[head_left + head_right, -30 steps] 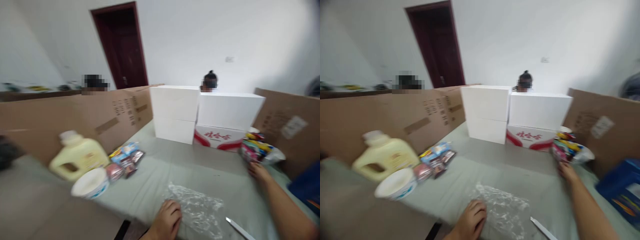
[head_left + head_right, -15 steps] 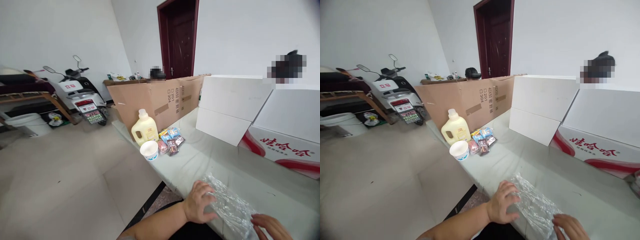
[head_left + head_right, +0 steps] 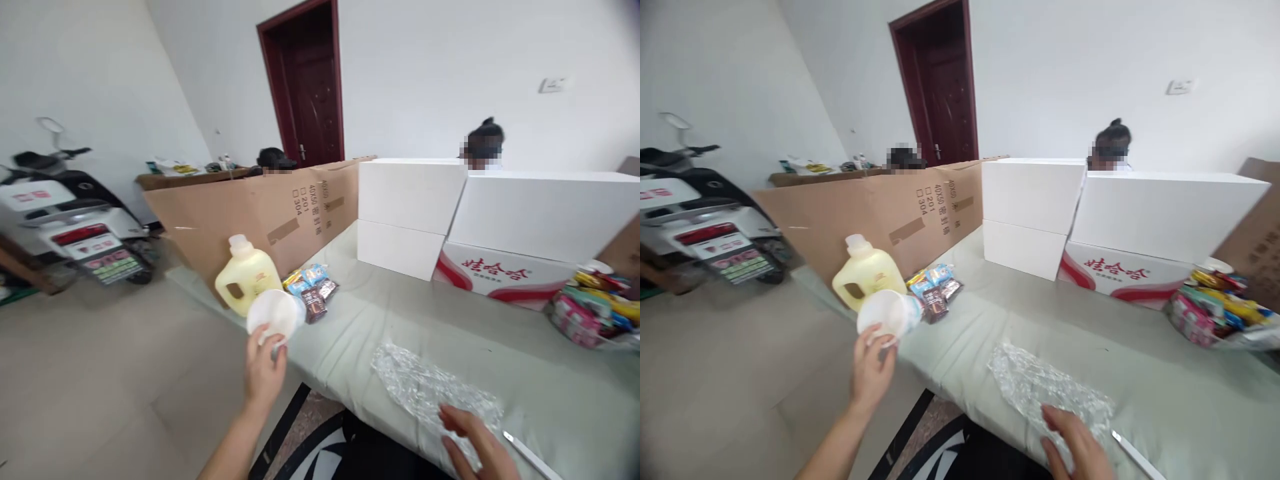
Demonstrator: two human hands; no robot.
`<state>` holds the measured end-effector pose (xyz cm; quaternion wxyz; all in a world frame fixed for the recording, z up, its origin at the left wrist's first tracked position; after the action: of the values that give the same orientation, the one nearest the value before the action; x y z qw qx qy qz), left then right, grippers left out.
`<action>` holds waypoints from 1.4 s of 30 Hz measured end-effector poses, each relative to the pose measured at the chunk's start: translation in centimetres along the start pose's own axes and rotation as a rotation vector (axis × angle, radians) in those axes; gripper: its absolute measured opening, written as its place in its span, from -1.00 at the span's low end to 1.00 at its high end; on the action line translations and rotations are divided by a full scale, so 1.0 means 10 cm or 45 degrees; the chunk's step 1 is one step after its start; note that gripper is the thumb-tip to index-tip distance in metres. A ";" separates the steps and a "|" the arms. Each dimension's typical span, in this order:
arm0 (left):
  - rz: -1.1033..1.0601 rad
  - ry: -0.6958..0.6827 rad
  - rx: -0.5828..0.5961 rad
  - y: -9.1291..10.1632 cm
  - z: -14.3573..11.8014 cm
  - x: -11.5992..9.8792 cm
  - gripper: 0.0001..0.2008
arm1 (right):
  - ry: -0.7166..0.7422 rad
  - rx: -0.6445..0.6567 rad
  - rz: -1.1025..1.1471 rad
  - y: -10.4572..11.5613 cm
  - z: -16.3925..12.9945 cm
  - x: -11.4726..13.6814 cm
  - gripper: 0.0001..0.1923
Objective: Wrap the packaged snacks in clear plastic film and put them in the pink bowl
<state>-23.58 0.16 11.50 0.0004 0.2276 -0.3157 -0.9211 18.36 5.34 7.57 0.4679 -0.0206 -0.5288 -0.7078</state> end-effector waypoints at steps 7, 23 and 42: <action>-0.524 -0.844 0.425 -0.42 -0.86 -2.15 -0.76 | 0.035 0.073 -0.099 -0.14 0.27 0.51 -0.59; -0.723 -0.822 0.842 -1.42 -1.28 -2.29 -0.81 | -1.140 -0.235 -0.356 1.26 0.32 -2.05 -0.52; -0.566 -0.482 0.782 -1.58 -1.20 -1.89 -0.58 | 0.099 0.124 -0.675 -0.94 0.24 -0.86 -0.43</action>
<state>0.60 8.56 1.87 -0.3241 0.1066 -0.5132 -0.7875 15.64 12.70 -2.73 0.2868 0.1684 -0.5308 -0.7795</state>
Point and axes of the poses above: each hand's wrist, its own z-axis towards the middle knuckle, its own y-axis out of the back of the hand, x = y × z, the point moved 8 cm from there along z, towards the middle knuckle
